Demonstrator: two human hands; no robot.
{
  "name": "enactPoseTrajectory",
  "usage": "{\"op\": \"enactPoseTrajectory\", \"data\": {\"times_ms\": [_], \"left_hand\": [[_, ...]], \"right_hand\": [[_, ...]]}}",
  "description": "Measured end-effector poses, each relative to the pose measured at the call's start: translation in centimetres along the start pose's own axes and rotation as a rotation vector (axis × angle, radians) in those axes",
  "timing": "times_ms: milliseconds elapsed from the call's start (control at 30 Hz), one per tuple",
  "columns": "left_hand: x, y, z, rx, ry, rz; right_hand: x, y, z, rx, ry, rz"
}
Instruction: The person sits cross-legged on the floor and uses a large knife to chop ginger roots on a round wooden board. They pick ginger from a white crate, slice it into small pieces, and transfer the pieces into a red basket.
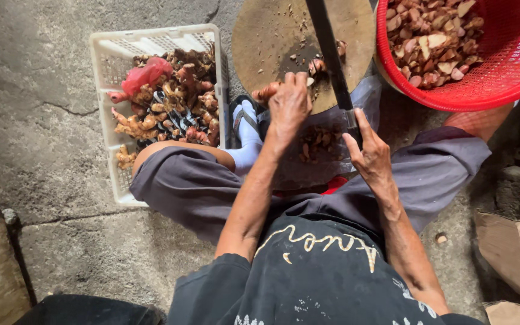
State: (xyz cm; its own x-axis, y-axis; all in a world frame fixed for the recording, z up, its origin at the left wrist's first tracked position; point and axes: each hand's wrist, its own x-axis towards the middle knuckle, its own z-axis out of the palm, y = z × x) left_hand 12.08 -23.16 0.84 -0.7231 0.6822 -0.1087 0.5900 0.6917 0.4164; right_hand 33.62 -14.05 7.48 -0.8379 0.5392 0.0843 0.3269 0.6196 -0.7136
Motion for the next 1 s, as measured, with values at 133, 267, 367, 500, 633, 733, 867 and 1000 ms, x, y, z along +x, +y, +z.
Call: {"op": "enactPoseTrajectory", "data": {"times_ms": [133, 267, 367, 500, 633, 733, 867, 1000], "left_hand": [[-0.9, 0.6, 1.0, -0.041, 0.285, 0.155], [-1.3, -0.2, 0.6, -0.188, 0.402, 0.181], [-1.9, -0.6, 0.5, -0.208, 0.393, 0.124], [-2.1, -0.5, 1.1, -0.158, 0.329, 0.066], [-1.3, -0.2, 1.7, -0.056, 0.291, 0.014], [-1.2, -0.1, 1.5, -0.074, 0.332, 0.030], [-1.8, 0.2, 0.7, -0.141, 0.316, 0.035], [-1.4, 1.1, 0.1, -0.217, 0.442, 0.174]], "right_hand": [[1.4, -1.1, 0.0, -0.064, -0.012, -0.098], [2.5, -2.3, -0.5, -0.150, -0.025, -0.098], [3.0, -2.7, -0.3, -0.189, 0.005, -0.141], [3.7, -2.2, 1.7, -0.270, -0.068, -0.131], [4.7, -0.9, 3.6, -0.404, -0.191, -0.093], [4.0, -0.4, 3.0, -0.241, -0.172, -0.085], [1.4, -0.5, 0.5, -0.069, 0.033, -0.113], [-1.1, 0.9, -2.2, 0.020, 0.006, 0.245]]}}
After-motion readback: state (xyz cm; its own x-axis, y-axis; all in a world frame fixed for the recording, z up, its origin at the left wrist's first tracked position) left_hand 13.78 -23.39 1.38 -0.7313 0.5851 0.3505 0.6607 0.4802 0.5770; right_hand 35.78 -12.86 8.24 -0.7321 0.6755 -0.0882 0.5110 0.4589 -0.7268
